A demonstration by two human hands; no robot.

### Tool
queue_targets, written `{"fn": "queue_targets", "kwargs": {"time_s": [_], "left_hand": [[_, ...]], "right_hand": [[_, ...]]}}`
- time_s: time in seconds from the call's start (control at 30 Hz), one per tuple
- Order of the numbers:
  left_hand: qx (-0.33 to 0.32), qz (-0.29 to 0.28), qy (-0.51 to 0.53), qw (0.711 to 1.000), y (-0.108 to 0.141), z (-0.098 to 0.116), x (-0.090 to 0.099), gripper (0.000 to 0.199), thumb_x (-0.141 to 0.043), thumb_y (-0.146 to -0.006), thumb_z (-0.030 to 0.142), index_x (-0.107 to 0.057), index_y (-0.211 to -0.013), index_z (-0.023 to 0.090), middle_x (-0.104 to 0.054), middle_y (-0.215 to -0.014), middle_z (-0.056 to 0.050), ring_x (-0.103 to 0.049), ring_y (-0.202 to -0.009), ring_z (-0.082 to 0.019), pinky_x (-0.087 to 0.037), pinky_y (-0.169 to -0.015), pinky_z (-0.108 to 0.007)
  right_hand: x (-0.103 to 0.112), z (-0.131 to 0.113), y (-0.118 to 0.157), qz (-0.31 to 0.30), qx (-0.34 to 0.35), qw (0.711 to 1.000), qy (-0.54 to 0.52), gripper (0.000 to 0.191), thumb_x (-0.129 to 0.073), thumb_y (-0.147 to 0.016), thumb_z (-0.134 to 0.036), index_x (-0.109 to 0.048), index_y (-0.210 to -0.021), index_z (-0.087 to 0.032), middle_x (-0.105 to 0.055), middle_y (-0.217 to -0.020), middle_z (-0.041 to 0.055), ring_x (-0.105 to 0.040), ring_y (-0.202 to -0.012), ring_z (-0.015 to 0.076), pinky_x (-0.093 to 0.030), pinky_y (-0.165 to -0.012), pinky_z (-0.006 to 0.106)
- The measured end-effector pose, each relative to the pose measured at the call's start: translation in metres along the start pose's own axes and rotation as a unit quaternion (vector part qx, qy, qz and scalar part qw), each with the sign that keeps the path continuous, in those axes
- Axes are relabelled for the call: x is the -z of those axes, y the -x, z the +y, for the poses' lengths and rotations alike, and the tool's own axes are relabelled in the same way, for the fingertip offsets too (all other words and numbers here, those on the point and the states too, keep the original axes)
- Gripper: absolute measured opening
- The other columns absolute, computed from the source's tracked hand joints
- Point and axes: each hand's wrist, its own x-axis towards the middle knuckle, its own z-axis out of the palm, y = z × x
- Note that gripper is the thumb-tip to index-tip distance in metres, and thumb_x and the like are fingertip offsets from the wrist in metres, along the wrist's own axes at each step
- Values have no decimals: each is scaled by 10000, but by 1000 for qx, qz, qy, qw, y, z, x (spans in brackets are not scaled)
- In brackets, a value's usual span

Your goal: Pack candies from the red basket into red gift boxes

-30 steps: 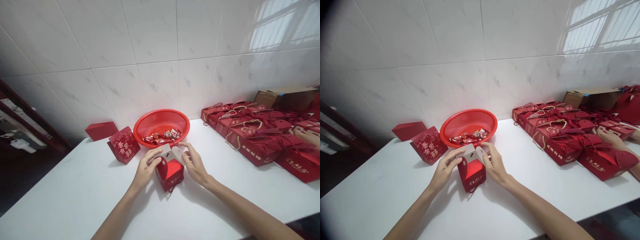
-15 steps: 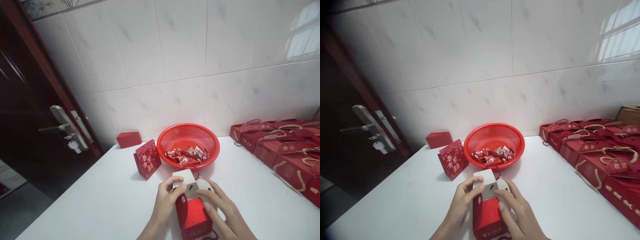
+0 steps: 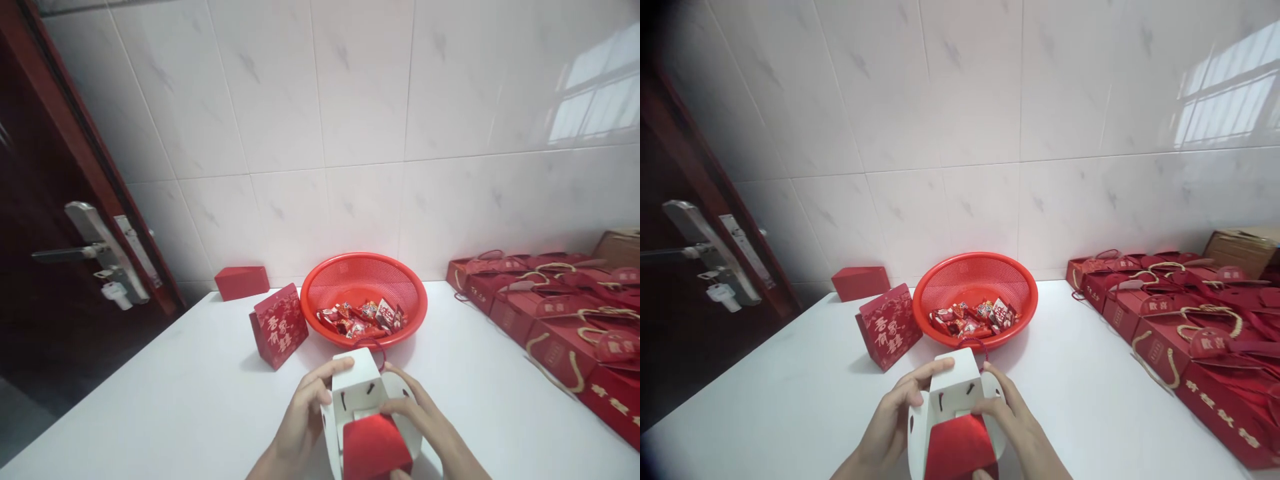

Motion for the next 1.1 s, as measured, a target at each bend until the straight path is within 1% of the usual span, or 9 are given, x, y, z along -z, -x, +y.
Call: {"fn": "queue_targets", "kwargs": {"time_s": [0.2,0.33,0.43,0.53,0.63,0.77,0.87,1.0,1.1], "left_hand": [[10,-135,-21,991,-12,0,16,627,-555,-505,139,-769,-1094,159,-729,-1170,-95,-655,-986,-284,-491,-795,-328],[30,-218,-25,975,-19,-2,24,708,-576,-516,145,-718,-1208,196,-728,-1180,-97,-667,-1007,-306,-498,-810,-357],[14,-250,-37,968,-20,-1,26,699,-609,-566,157,-692,-1256,233,-686,-1286,-83,-642,-1097,-318,-494,-841,-359],[4,-282,-54,958,-18,2,26,714,-621,-604,159,-655,-1310,261,-664,-1327,-70,-601,-1182,-332,-484,-889,-375],[6,-308,-77,948,-15,6,25,787,-618,-611,138,-589,-1385,282,-649,-1346,-62,-565,-1233,-339,-466,-942,-402],[0,-332,-120,936,-11,12,24,859,-666,-632,144,-500,-1464,274,-592,-1422,-74,-486,-1323,-356,-408,-1043,-445],[0,-346,-152,926,-10,17,28,907,-741,-653,196,-440,-1506,261,-516,-1498,-98,-417,-1385,-376,-351,-1107,-490],[15,-357,-189,915,-13,23,37,1029,-825,-662,235,-326,-1561,282,-480,-1528,-111,-402,-1412,-360,-291,-1160,-510],[28,-369,-210,905,-15,25,42,1114,-850,-675,246,-222,-1594,291,-480,-1524,-130,-401,-1423,-355,-274,-1175,-523]], "right_hand": [[4,1,2,-4,6,999,-38,254,-654,-826,-208,-577,-1065,-247,-285,-1640,123,-353,-1482,305,-448,-1113,453],[-1,1,7,68,49,996,-28,180,-523,-850,-73,-510,-916,-240,-362,-1602,130,-436,-1432,287,-483,-1074,424],[-1,0,9,70,90,993,-17,236,-478,-816,-13,-488,-886,-239,-403,-1573,131,-490,-1388,283,-533,-983,362],[4,-1,10,37,99,994,-14,186,-529,-822,-62,-511,-892,-234,-390,-1575,133,-510,-1364,296,-553,-932,345],[9,-4,11,3,110,994,-24,71,-588,-898,-284,-598,-933,-223,-378,-1583,134,-487,-1371,330,-531,-985,408],[14,-7,10,15,97,995,-18,328,-391,-1024,-336,-712,-1025,-269,-440,-1560,62,-466,-1386,293,-449,-1087,467],[20,-7,7,10,78,997,-2,293,-451,-1010,-320,-700,-1164,-314,-453,-1553,52,-439,-1408,294,-426,-1110,496],[35,1,5,-66,45,997,10,685,-626,-916,-449,-364,-1540,-340,-345,-1618,87,-353,-1468,343,-378,-1148,566],[46,10,4,-131,-24,991,7,999,-718,-833,-530,-122,-1609,-330,-276,-1649,101,-319,-1484,376,-357,-1157,598]]}}
